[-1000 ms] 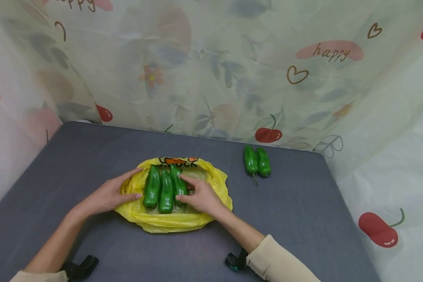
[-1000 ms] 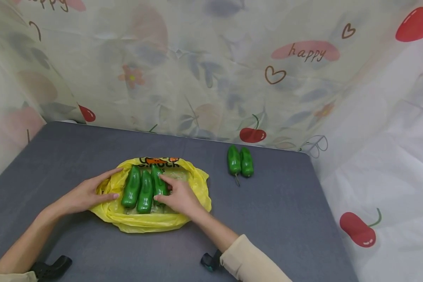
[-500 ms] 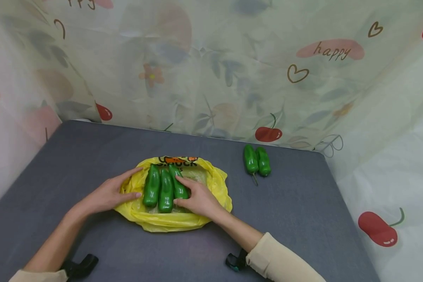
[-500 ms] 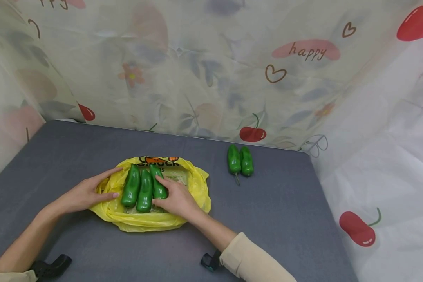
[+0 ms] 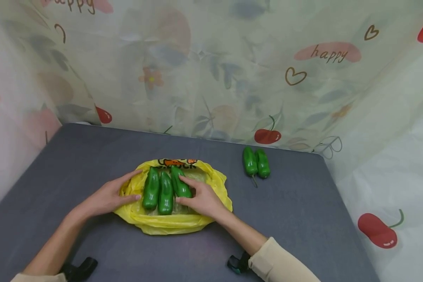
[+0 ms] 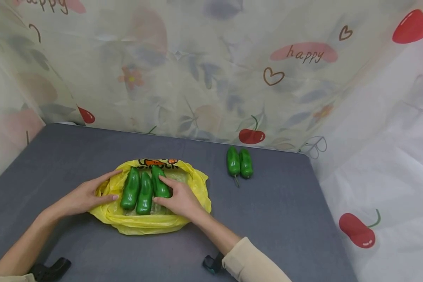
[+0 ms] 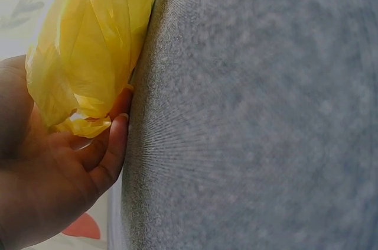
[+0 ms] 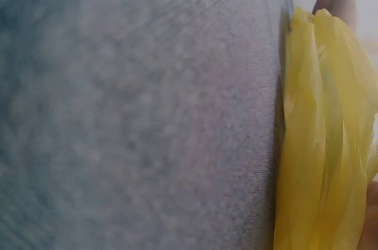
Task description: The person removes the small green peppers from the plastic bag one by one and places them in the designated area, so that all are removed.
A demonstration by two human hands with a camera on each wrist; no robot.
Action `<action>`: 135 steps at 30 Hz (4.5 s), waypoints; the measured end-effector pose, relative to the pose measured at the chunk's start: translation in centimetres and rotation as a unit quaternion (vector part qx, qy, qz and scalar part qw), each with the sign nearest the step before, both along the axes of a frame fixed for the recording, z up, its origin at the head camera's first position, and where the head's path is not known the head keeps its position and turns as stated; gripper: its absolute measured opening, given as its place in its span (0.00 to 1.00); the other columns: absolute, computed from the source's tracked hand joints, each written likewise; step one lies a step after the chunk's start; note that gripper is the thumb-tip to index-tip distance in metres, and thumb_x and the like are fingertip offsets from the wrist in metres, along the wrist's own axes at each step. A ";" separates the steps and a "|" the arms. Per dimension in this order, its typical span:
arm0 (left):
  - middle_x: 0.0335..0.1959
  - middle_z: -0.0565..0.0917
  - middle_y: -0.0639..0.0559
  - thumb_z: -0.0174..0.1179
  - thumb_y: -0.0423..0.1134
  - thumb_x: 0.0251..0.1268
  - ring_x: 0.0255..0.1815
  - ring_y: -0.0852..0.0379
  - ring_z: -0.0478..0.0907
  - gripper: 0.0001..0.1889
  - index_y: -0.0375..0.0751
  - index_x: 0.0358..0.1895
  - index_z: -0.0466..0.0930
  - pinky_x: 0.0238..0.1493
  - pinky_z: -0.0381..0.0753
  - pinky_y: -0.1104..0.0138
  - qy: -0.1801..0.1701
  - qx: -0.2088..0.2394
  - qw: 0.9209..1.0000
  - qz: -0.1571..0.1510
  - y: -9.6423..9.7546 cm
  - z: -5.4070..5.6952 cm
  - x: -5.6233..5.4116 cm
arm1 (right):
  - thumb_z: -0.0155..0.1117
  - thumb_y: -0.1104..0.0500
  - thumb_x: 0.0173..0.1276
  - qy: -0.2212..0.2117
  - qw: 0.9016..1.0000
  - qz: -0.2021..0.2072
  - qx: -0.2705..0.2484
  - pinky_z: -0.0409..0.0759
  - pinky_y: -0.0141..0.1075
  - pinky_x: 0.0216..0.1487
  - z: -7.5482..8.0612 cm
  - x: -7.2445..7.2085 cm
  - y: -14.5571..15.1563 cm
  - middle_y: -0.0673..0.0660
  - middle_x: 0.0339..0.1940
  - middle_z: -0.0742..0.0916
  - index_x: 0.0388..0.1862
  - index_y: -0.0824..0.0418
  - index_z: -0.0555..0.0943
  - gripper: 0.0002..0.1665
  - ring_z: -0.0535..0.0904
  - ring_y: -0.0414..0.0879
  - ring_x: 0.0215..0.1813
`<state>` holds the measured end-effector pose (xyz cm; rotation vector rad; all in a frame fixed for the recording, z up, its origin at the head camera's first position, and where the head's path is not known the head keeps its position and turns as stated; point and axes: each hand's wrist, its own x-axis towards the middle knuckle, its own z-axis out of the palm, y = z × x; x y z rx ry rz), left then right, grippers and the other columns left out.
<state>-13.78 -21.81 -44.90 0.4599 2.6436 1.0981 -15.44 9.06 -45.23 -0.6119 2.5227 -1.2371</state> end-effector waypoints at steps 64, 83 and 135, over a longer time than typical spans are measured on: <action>0.72 0.64 0.30 0.64 0.57 0.66 0.69 0.33 0.64 0.44 0.42 0.78 0.56 0.62 0.66 0.38 -0.015 0.000 1.000 0.005 0.0 0.0 -0.2 | 0.74 0.50 0.63 0.006 0.981 -0.182 -0.062 0.81 0.34 0.45 4.6 -1.0 15.3 0.65 0.64 0.78 0.75 0.46 0.69 0.41 0.81 0.56 0.58; 0.71 0.65 0.29 0.63 0.56 0.67 0.69 0.32 0.65 0.43 0.40 0.77 0.57 0.62 0.66 0.38 0.003 -0.001 1.000 -0.008 0.0 0.1 -0.2 | 0.72 0.50 0.66 0.023 0.981 -0.194 -0.014 0.78 0.29 0.44 4.5 -2.3 20.8 0.62 0.73 0.72 0.78 0.47 0.63 0.44 0.78 0.57 0.61; 0.72 0.64 0.30 0.64 0.56 0.66 0.69 0.33 0.65 0.43 0.41 0.78 0.56 0.62 0.66 0.38 -0.002 0.000 1.000 -0.007 -0.1 -0.1 -0.3 | 0.67 0.43 0.68 0.027 0.973 -0.226 0.034 0.73 0.55 0.60 -1.3 -7.0 26.9 0.66 0.70 0.74 0.77 0.57 0.65 0.44 0.74 0.61 0.66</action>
